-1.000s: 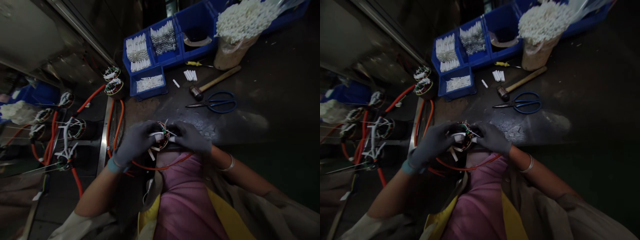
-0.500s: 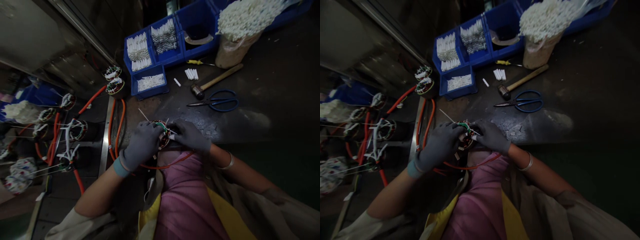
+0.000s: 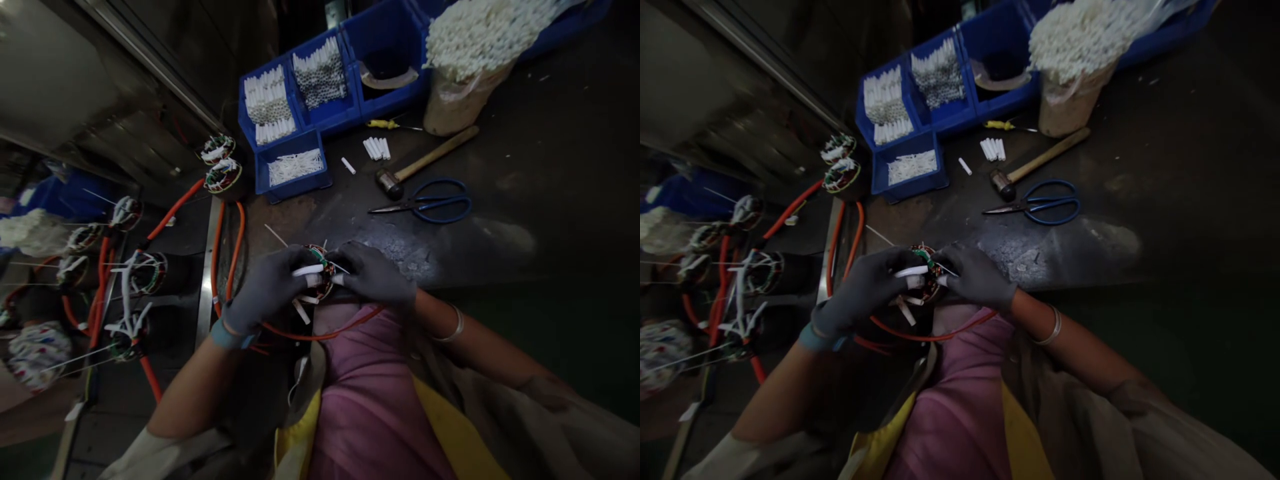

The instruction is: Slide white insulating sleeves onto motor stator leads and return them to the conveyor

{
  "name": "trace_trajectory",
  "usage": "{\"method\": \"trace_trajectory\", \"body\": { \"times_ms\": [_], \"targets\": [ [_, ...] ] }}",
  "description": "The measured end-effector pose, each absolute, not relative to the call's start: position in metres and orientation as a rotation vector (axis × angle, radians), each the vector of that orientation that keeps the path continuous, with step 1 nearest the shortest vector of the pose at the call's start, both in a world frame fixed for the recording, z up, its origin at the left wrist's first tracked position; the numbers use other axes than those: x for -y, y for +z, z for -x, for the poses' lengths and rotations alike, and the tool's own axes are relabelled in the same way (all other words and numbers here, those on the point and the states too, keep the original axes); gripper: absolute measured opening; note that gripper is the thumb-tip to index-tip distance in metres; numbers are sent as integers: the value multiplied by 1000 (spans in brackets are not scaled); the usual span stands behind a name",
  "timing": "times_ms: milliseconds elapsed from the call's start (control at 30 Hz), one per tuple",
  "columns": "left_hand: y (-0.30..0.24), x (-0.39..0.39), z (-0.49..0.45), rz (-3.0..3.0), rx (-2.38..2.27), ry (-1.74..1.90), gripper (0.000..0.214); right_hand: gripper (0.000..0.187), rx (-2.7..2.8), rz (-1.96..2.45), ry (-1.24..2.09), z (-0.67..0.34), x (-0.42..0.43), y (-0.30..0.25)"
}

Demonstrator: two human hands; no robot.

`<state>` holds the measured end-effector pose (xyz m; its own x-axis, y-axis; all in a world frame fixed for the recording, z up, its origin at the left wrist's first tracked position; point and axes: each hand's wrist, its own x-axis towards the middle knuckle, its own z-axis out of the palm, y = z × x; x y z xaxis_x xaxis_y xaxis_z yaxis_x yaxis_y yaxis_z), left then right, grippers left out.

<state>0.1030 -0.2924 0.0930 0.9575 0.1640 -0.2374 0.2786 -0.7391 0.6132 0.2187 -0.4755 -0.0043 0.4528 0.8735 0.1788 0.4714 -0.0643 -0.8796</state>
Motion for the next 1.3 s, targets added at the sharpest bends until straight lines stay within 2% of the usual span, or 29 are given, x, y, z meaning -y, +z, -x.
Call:
{"method": "trace_trajectory", "body": {
  "times_ms": [167, 267, 400, 533, 633, 733, 900, 1000, 1067, 1200, 1300],
  "targets": [
    [93, 291, -93, -2624, -222, -134, 25, 37, 1164, 1686, 528, -220, 475, -6],
    [91, 305, -101, -2833, -143, -243, 24, 37, 1158, 1705, 529, -220, 474, -6],
    [85, 319, -116, -3037, -265, -409, 24, 34, 1177, 1702, 504, -220, 473, -7],
    [87, 309, -115, -2846, -327, -380, 30, 35, 1167, 1677, 489, -220, 474, -8],
    [93, 301, -105, -2700, -308, -259, 24, 40, 1145, 1673, 519, -220, 475, -9],
    [91, 307, -97, -2823, -296, -198, 20, 41, 1143, 1656, 517, -218, 475, -12],
    [78, 325, -94, -3179, -333, -244, 32, 41, 1130, 1624, 505, -218, 476, -14],
    [79, 323, -95, -3178, -348, -352, 41, 49, 1198, 1454, 657, -236, 485, -13],
    [84, 319, -97, -3070, -361, -370, 38, 56, 1258, 1427, 693, -254, 491, -10],
    [90, 319, -107, -2901, -561, -264, 26, 63, 1522, 1733, 458, -277, 484, -4],
    [90, 324, -113, -2854, -656, -287, 25, 72, 1746, 1631, 427, -274, 462, -4]
  ]
}}
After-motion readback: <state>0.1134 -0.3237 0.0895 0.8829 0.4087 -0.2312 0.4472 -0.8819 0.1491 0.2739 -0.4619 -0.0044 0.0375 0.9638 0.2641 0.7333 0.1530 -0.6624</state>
